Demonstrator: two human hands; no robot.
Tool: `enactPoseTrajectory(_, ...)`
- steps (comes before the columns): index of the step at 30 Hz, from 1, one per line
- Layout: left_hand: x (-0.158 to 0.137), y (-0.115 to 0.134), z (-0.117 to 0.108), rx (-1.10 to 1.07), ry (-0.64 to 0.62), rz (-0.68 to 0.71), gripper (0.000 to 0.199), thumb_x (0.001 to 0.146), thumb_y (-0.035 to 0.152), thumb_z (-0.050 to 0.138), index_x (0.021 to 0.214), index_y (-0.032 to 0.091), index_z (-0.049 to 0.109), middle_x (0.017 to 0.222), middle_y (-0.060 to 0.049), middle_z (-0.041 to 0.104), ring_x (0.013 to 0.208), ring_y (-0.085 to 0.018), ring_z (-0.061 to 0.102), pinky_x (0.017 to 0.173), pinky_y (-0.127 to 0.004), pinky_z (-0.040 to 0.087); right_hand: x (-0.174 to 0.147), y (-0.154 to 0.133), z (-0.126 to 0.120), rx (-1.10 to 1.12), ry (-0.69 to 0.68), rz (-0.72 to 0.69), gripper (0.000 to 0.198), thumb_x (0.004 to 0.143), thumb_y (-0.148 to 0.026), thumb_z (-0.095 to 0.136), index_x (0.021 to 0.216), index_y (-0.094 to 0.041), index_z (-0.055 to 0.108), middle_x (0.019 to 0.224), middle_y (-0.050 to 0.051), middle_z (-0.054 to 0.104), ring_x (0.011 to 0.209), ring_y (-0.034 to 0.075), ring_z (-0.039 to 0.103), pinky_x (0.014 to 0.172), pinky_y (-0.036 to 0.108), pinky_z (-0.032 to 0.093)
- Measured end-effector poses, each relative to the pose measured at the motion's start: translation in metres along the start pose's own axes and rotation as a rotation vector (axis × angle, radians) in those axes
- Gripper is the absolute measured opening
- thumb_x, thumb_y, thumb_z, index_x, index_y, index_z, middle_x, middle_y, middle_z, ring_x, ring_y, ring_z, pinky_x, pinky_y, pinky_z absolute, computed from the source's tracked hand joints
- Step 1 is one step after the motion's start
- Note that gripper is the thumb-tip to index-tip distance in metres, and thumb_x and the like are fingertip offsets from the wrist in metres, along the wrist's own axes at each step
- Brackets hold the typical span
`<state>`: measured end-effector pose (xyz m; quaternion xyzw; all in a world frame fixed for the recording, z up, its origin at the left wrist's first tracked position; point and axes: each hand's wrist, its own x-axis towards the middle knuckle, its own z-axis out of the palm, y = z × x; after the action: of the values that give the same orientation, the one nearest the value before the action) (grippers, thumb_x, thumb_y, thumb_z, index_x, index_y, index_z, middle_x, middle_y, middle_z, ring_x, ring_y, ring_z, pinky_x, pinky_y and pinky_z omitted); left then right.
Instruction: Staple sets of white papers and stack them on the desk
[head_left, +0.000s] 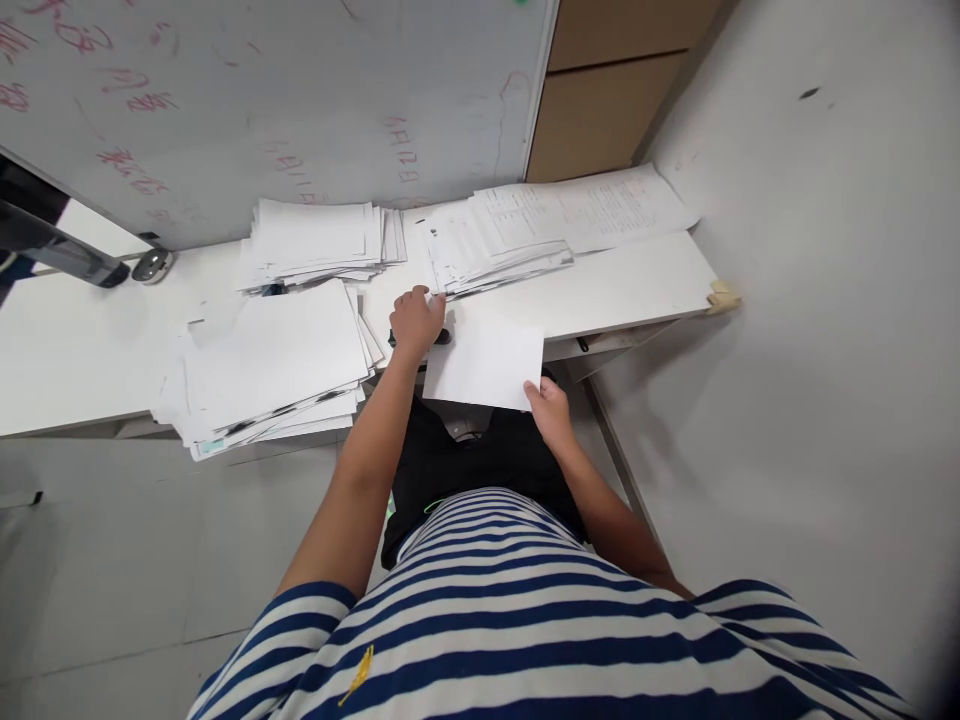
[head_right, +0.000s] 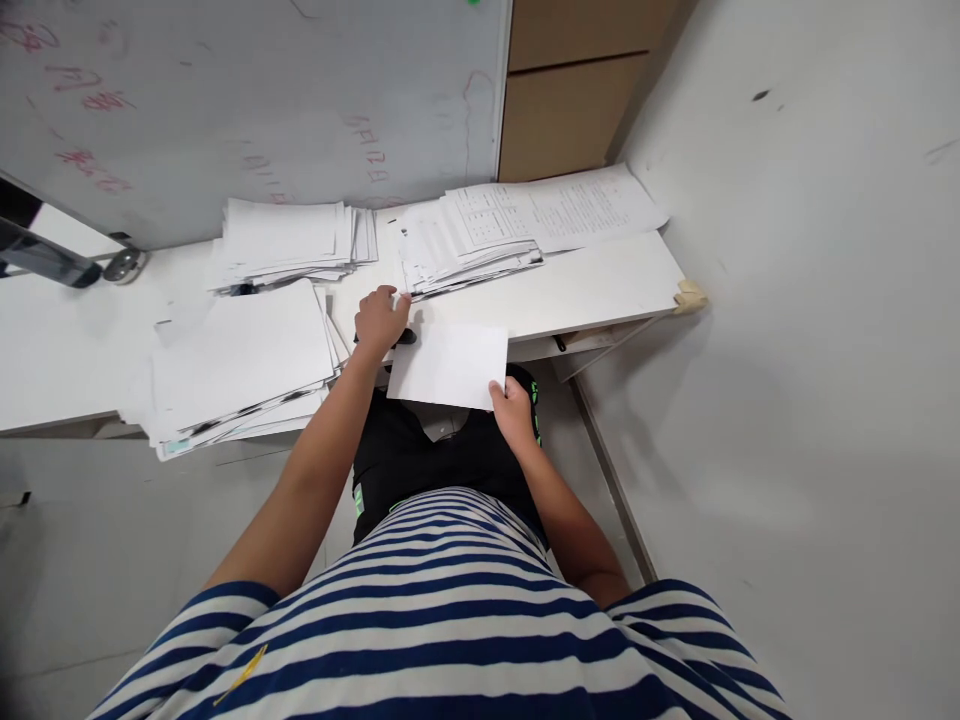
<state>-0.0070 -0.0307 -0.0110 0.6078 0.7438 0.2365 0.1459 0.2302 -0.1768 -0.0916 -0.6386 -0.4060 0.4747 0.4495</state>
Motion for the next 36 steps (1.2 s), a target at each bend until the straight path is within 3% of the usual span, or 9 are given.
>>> enactPoseTrajectory(2, 0.0, -0.001, -0.007, -0.089, -0.031, -0.011, 0.041, 0.095, 0.054, 0.045, 0.119, 0.024, 0.058, 0.128, -0.015, 0.064, 0.126, -0.034, 0.052, 0.099, -0.05, 0.045, 0.004, 0.003, -0.003, 0.046, -0.015, 0.03, 0.034, 0.08, -0.053, 0.063, 0.088, -0.02, 0.066, 0.073, -0.001, 0.067, 0.066, 0.017, 0.057, 0.058, 0.027, 0.046)
enactPoseTrajectory(5, -0.007, -0.007, -0.02, -0.226, 0.069, 0.073, 0.047, 0.101, 0.055, 0.03, 0.122, 0.023, 0.057, 0.131, -0.01, 0.064, 0.124, -0.025, 0.056, 0.1, -0.04, 0.046, 0.007, 0.0, -0.006, 0.124, -0.012, 0.028, 0.036, 0.078, -0.054, 0.066, 0.089, -0.021, 0.067, 0.073, -0.002, 0.067, 0.063, 0.015, 0.055, 0.057, 0.027, 0.045)
enactPoseTrajectory(8, -0.02, -0.024, -0.026, -0.127, 0.117, 0.171, 0.047, 0.101, 0.054, 0.029, 0.116, 0.023, 0.062, 0.124, -0.009, 0.067, 0.122, -0.025, 0.057, 0.103, -0.039, 0.043, 0.012, -0.011, -0.011, 0.175, 0.029, -0.008, 0.034, 0.077, -0.051, 0.068, 0.091, -0.02, 0.068, 0.075, -0.002, 0.068, 0.066, 0.015, 0.057, 0.061, 0.027, 0.048)
enactPoseTrajectory(11, -0.031, -0.043, -0.019, -0.024, 0.08, 0.166, 0.045, 0.102, 0.048, 0.029, 0.094, 0.024, 0.067, 0.106, -0.009, 0.071, 0.109, -0.025, 0.062, 0.097, -0.04, 0.045, 0.019, -0.03, -0.021, 0.19, 0.091, -0.095, 0.031, 0.078, -0.047, 0.069, 0.092, -0.02, 0.07, 0.082, 0.0, 0.071, 0.073, 0.016, 0.061, 0.07, 0.029, 0.049)
enactPoseTrajectory(14, -0.034, -0.054, -0.005, -0.039, 0.164, 0.104, 0.05, 0.103, 0.042, 0.021, 0.082, 0.025, 0.063, 0.095, -0.009, 0.069, 0.098, -0.023, 0.063, 0.088, -0.038, 0.047, 0.018, -0.052, -0.036, 0.12, 0.145, -0.207, 0.029, 0.081, -0.045, 0.069, 0.093, -0.02, 0.072, 0.088, 0.002, 0.072, 0.079, 0.017, 0.063, 0.075, 0.03, 0.049)
enactPoseTrajectory(19, -0.031, -0.053, 0.006, 0.021, 0.236, 0.061, 0.048, 0.103, 0.039, 0.022, 0.077, 0.025, 0.061, 0.089, -0.009, 0.067, 0.094, -0.023, 0.062, 0.084, -0.038, 0.045, 0.003, -0.071, -0.055, 0.094, 0.344, -0.293, 0.031, 0.083, -0.047, 0.066, 0.095, -0.019, 0.071, 0.09, 0.003, 0.071, 0.082, 0.017, 0.063, 0.077, 0.03, 0.049)
enactPoseTrajectory(22, -0.032, -0.052, 0.005, 0.029, 0.237, 0.058, 0.046, 0.103, 0.036, 0.023, 0.079, 0.024, 0.06, 0.089, -0.009, 0.066, 0.095, -0.023, 0.061, 0.083, -0.037, 0.043, 0.001, -0.066, -0.058, 0.145, 0.464, -0.254, 0.032, 0.082, -0.049, 0.067, 0.092, -0.019, 0.069, 0.085, 0.002, 0.067, 0.074, 0.014, 0.059, 0.067, 0.027, 0.048)
enactPoseTrajectory(27, -0.032, -0.054, 0.006, 0.019, 0.27, 0.088, 0.043, 0.103, 0.035, 0.026, 0.075, 0.024, 0.057, 0.084, -0.008, 0.063, 0.089, -0.023, 0.059, 0.079, -0.037, 0.039, 0.001, -0.059, -0.054, 0.243, 0.397, -0.148, 0.035, 0.077, -0.051, 0.071, 0.09, -0.018, 0.067, 0.072, -0.002, 0.061, 0.054, 0.008, 0.046, 0.044, 0.021, 0.036)
enactPoseTrajectory(36, -0.03, -0.056, 0.011, -0.029, 0.329, 0.13, 0.038, 0.102, 0.032, 0.031, 0.07, 0.023, 0.049, 0.078, -0.007, 0.059, 0.082, -0.022, 0.056, 0.074, -0.036, 0.033, -0.003, -0.067, -0.037, 0.387, 0.374, -0.164, 0.037, 0.073, -0.051, 0.077, 0.085, -0.017, 0.066, 0.065, -0.005, 0.059, 0.049, 0.007, 0.046, 0.042, 0.02, 0.037)
